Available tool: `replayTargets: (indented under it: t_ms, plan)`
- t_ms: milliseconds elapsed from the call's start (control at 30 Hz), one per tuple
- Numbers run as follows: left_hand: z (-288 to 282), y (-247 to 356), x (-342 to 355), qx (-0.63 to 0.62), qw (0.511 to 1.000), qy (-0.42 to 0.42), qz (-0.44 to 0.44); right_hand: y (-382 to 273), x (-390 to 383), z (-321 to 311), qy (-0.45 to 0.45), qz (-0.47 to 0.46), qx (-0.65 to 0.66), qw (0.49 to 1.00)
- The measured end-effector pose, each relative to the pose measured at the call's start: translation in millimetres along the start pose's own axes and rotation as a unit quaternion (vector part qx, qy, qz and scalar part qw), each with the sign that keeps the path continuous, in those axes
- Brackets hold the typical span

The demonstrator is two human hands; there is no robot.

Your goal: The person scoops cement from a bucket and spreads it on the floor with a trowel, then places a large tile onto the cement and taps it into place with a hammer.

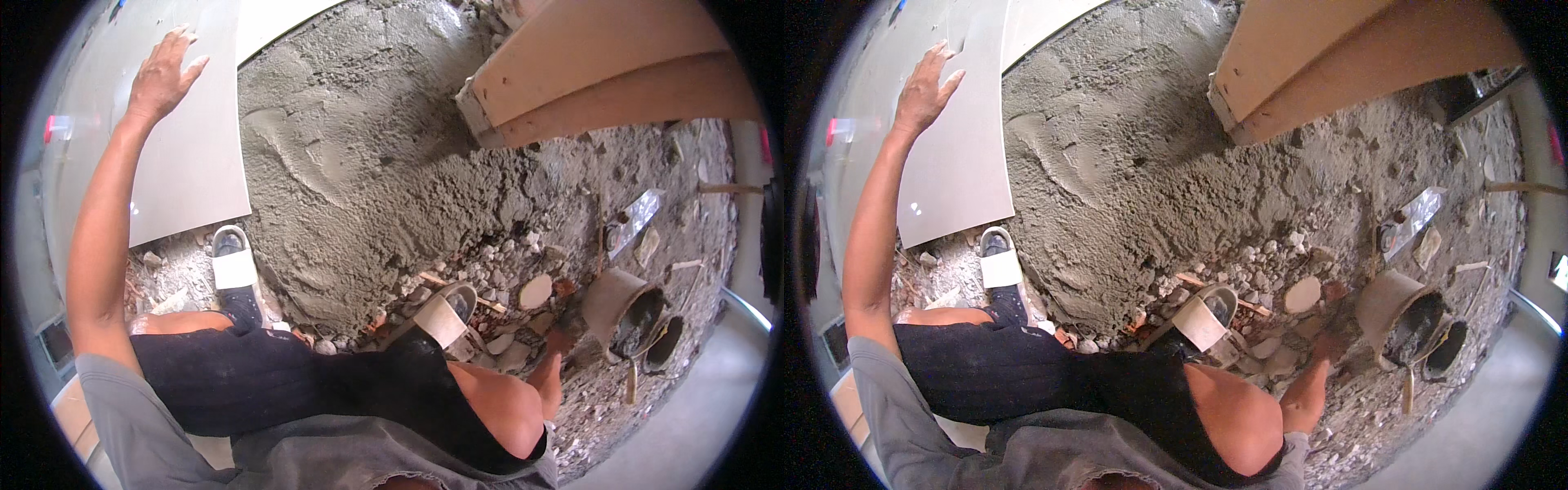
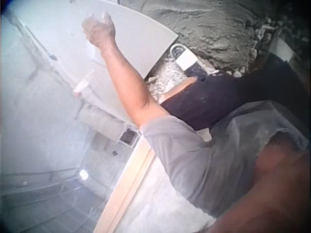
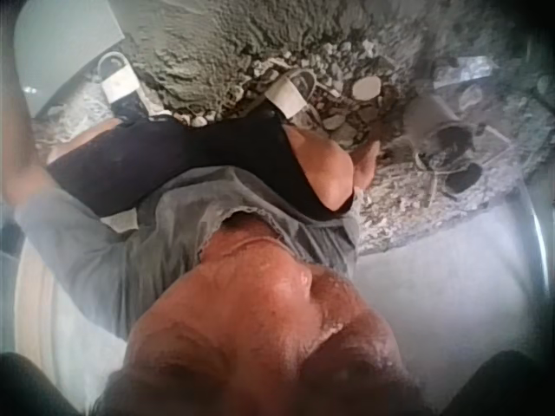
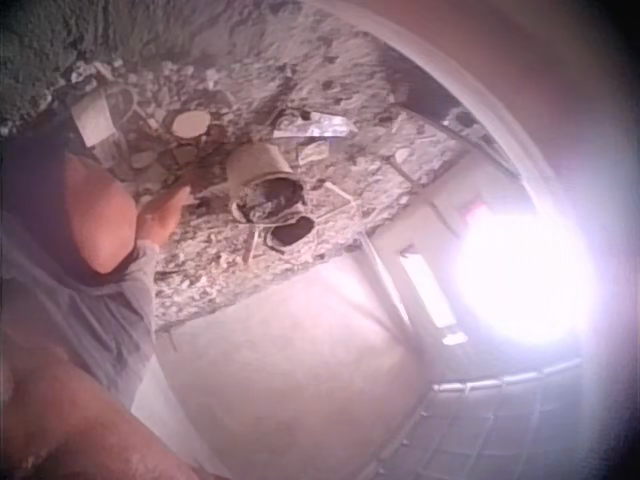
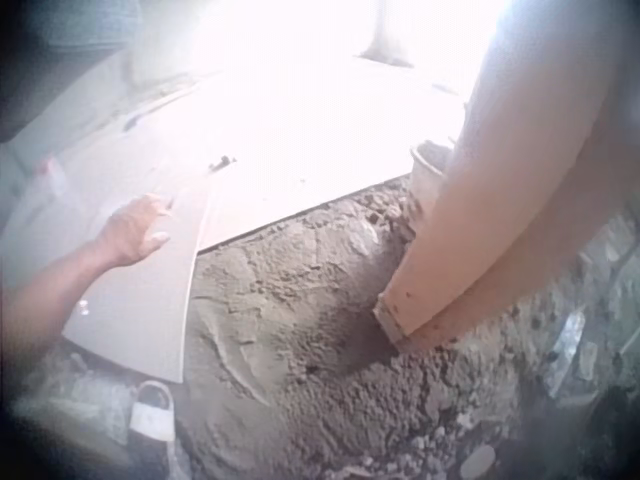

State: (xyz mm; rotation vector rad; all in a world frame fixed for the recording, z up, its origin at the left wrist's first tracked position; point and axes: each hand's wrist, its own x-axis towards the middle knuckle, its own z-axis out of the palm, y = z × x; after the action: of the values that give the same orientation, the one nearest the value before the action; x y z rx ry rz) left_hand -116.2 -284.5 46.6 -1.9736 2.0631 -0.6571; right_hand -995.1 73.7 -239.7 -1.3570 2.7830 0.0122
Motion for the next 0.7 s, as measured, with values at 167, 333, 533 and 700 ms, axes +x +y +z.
replayTargets:
  t_ms: [167, 333, 533, 700]
  plan:
    - [4, -17, 0, -0.003, 1.000, 0.006, -0.020, 9, 8, -1, -0.040, 0.034, 0.014, 0.999]
    - [18, -32, -10, -0.009, 0.999, -0.015, -0.038, 14, 37, -11, -0.191, 0.080, 0.002, 0.978]
    - [36, -77, -26, -0.054, 0.995, -0.034, -0.074, -73, 18, -42, -0.044, -0.009, 0.089, 0.995]
    - [78, -124, -45, -0.108, 0.986, -0.012, -0.127, -176, -91, -150, -0.040, -0.027, 0.117, 0.992]
